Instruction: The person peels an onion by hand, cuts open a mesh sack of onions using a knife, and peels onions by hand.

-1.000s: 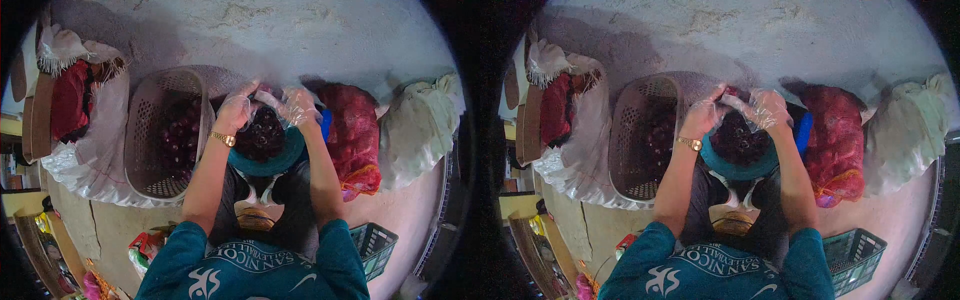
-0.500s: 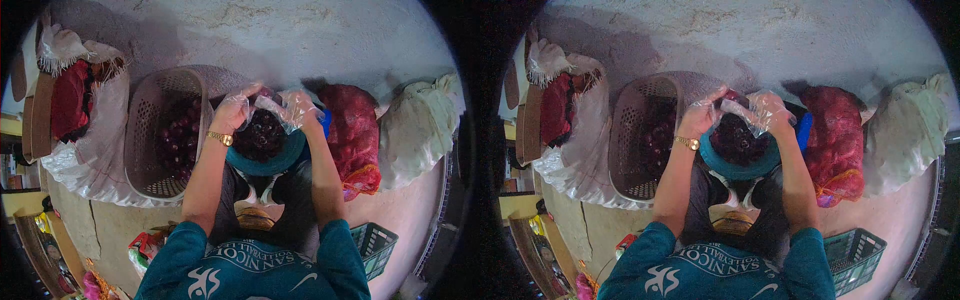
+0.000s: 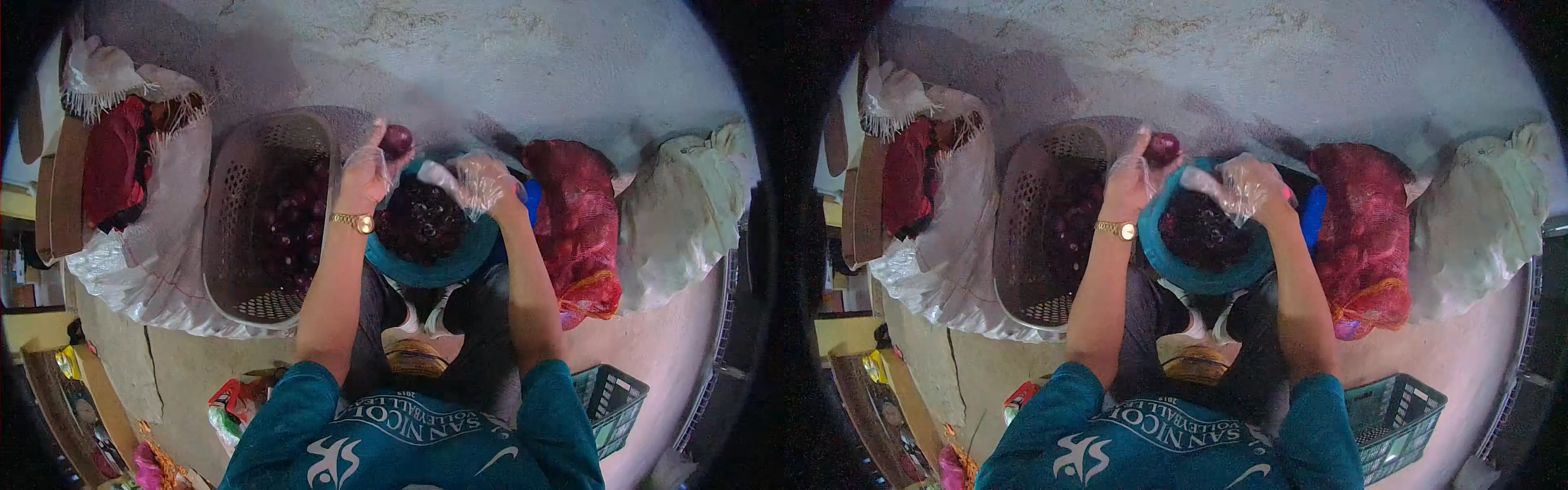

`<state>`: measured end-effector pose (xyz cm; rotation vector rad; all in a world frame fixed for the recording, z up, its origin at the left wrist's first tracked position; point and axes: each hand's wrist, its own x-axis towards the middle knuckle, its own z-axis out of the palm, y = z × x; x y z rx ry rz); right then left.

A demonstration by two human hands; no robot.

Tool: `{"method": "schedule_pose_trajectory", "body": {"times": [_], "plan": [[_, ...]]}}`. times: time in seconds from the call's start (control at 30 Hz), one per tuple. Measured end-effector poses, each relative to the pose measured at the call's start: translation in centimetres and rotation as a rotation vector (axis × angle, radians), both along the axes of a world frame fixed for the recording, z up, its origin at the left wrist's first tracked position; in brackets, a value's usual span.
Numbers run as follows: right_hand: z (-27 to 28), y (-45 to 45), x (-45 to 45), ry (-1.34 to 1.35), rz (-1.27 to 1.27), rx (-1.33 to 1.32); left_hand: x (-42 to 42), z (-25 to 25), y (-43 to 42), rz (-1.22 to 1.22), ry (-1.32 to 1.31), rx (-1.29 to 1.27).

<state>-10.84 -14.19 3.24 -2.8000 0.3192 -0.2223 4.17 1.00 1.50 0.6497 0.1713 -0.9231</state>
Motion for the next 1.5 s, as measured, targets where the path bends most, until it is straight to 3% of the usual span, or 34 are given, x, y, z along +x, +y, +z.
{"method": "schedule_pose_trajectory", "body": {"times": [0.07, 0.33, 0.43, 0.5, 0.57, 0.8, 1.07, 1.3, 1.37, 1.5], "plan": [[-0.4, -0.3, 0.1, 0.036, -0.043, 0.121, -0.3, -0.1, 0.0, 0.051, -0.025, -0.017], [1.6, 0.7, 0.2, 0.124, -0.07, 0.056, -0.1, -1.4, -0.1, 0.024, -0.072, -0.064], [2.2, 0.7, 0.1, 0.126, -0.095, 0.065, 0.1, -1.8, -0.2, 0.053, -0.03, 0.036], [1.8, 0.3, 0.2, 0.149, -0.082, 0.06, 0.1, -1.9, 0.1, 0.036, -0.128, -0.057], [-0.1, -0.3, 0.4, -0.012, -0.13, 0.145, -0.1, -1.6, 0.0, 0.005, -0.154, -0.074], [1.9, 0.7, 0.9, -0.112, -0.218, 0.131, -1.9, -0.8, -1.0, -0.16, -0.299, -0.054], [3.4, 0.9, 1.0, 0.092, -0.237, 0.223, -2.2, -0.2, -0.9, -0.21, -0.219, -0.081], [2.1, 0.5, 1.1, 0.062, -0.217, 0.272, -1.9, -1.3, -1.1, -0.242, -0.16, -0.091], [0.5, -0.1, 1.2, -0.077, -0.099, 0.172, -2.1, -0.1, -0.9, -0.263, -0.146, -0.108], [1.7, 0.4, 0.8, -0.016, -0.069, 0.136, -1.6, -0.1, -0.9, -0.256, -0.097, -0.045]]}}
